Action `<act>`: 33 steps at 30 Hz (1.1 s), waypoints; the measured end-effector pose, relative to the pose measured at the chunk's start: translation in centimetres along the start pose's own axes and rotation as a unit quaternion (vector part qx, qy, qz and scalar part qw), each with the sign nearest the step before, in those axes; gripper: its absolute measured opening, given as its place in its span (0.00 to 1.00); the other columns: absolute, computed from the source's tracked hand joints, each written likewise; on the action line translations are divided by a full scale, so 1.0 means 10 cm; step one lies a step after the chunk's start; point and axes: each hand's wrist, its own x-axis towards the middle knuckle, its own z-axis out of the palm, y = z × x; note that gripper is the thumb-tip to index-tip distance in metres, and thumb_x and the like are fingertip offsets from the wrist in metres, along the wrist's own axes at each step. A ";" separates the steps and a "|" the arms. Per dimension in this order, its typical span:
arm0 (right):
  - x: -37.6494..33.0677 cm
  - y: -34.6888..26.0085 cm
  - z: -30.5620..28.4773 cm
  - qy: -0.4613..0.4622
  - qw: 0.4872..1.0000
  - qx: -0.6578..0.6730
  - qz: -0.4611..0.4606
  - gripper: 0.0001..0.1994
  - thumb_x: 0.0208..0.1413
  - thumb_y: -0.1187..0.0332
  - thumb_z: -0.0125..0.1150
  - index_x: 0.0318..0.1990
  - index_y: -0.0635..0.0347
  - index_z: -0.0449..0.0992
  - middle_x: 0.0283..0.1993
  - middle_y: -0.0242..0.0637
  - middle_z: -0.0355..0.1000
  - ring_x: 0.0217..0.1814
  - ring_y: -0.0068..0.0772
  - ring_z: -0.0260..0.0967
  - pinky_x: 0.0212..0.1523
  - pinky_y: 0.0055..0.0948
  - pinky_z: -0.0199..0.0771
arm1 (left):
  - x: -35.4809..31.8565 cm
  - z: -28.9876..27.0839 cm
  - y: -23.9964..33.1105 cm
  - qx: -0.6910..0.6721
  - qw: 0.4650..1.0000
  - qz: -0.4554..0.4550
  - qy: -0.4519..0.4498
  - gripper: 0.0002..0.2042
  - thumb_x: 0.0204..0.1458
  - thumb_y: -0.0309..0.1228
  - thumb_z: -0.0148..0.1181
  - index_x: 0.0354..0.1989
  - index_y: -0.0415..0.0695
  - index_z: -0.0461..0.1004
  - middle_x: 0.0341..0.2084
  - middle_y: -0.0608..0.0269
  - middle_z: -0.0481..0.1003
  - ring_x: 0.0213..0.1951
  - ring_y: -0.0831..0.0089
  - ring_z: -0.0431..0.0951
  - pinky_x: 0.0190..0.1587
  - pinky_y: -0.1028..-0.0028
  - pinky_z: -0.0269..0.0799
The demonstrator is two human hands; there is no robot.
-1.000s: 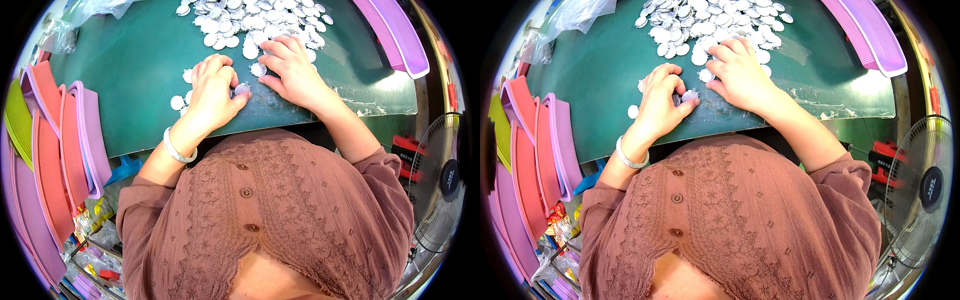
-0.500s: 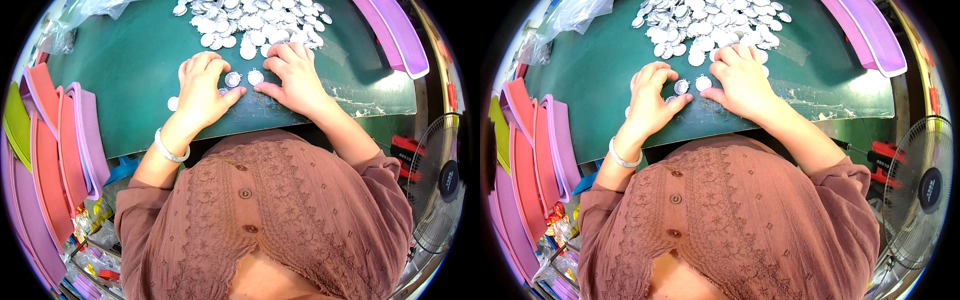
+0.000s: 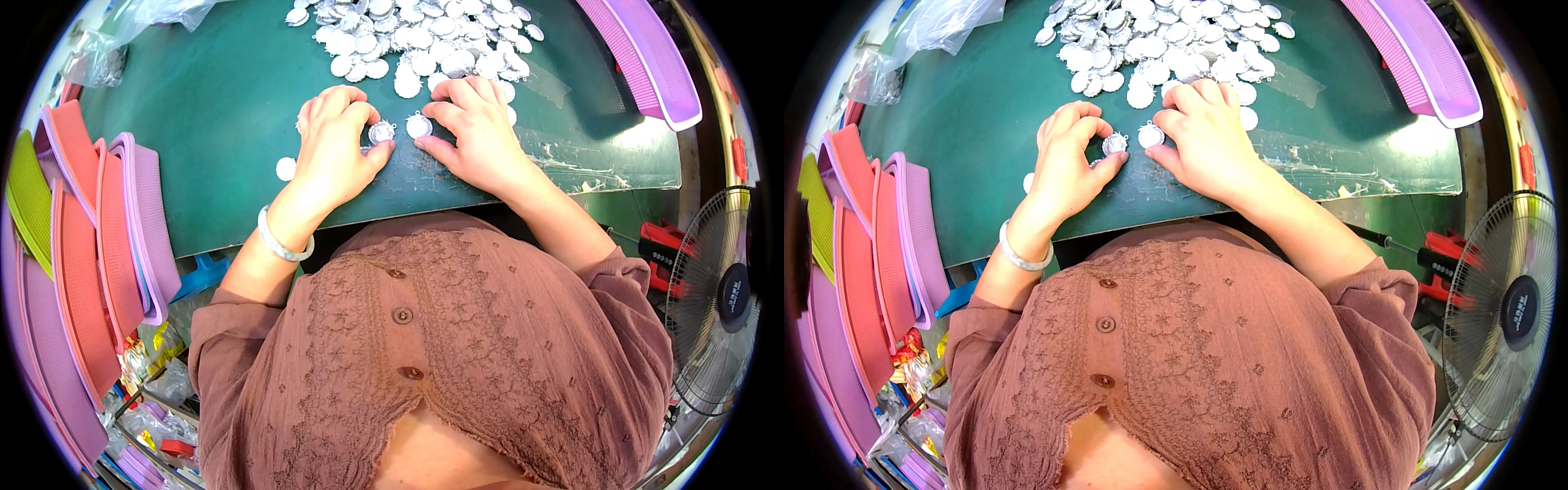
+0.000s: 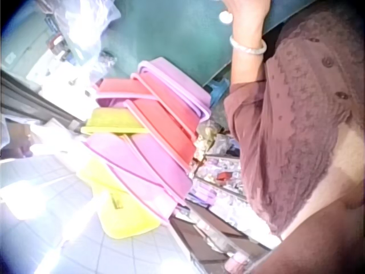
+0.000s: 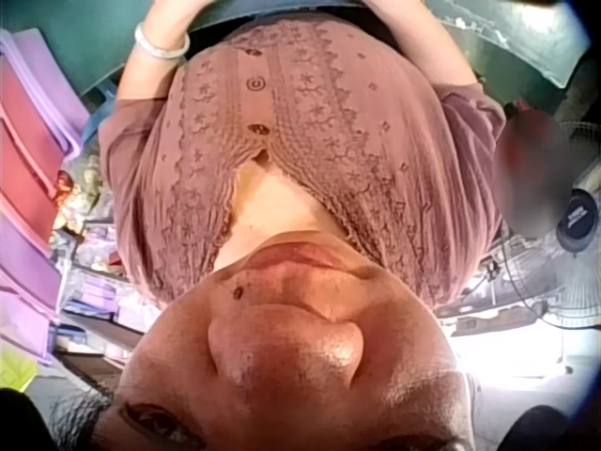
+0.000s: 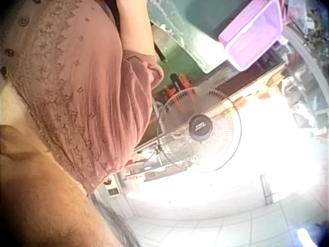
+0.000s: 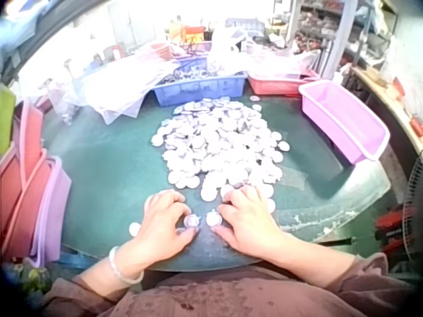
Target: The person assembles small silver circular components by attaching jump rings using pliers. They pick up each component, open a jump ring, attach it to the component, and close the ring, repeating this process for multiple items on a green work table.
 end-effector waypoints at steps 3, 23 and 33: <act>0.00 0.00 0.01 0.007 1.000 -0.001 -0.004 0.13 0.40 0.62 0.70 0.33 0.58 0.79 0.43 0.35 0.69 0.52 0.40 0.61 0.56 0.42 0.56 | 0.00 0.01 0.00 0.009 1.000 0.001 0.008 0.14 0.36 0.31 0.69 0.30 0.40 0.73 0.41 0.57 0.69 0.51 0.58 0.66 0.57 0.59 0.55; 0.01 0.14 -0.55 0.091 0.995 -0.048 -0.006 0.11 0.39 0.63 0.68 0.31 0.55 0.76 0.40 0.38 0.68 0.46 0.42 0.65 0.47 0.42 0.60 | 0.11 -0.01 0.22 0.073 0.995 0.058 -0.019 0.13 0.40 0.29 0.68 0.37 0.44 0.78 0.46 0.53 0.69 0.52 0.54 0.66 0.56 0.60 0.56; -0.94 1.57 -1.76 0.364 0.837 -0.294 0.284 0.23 0.41 0.66 0.70 0.49 0.54 0.74 0.56 0.54 0.63 0.50 0.53 0.67 0.51 0.45 0.69 | 0.35 0.00 0.41 0.035 0.995 0.088 -0.025 0.17 0.41 0.31 0.66 0.42 0.42 0.76 0.44 0.54 0.69 0.50 0.54 0.66 0.57 0.58 0.53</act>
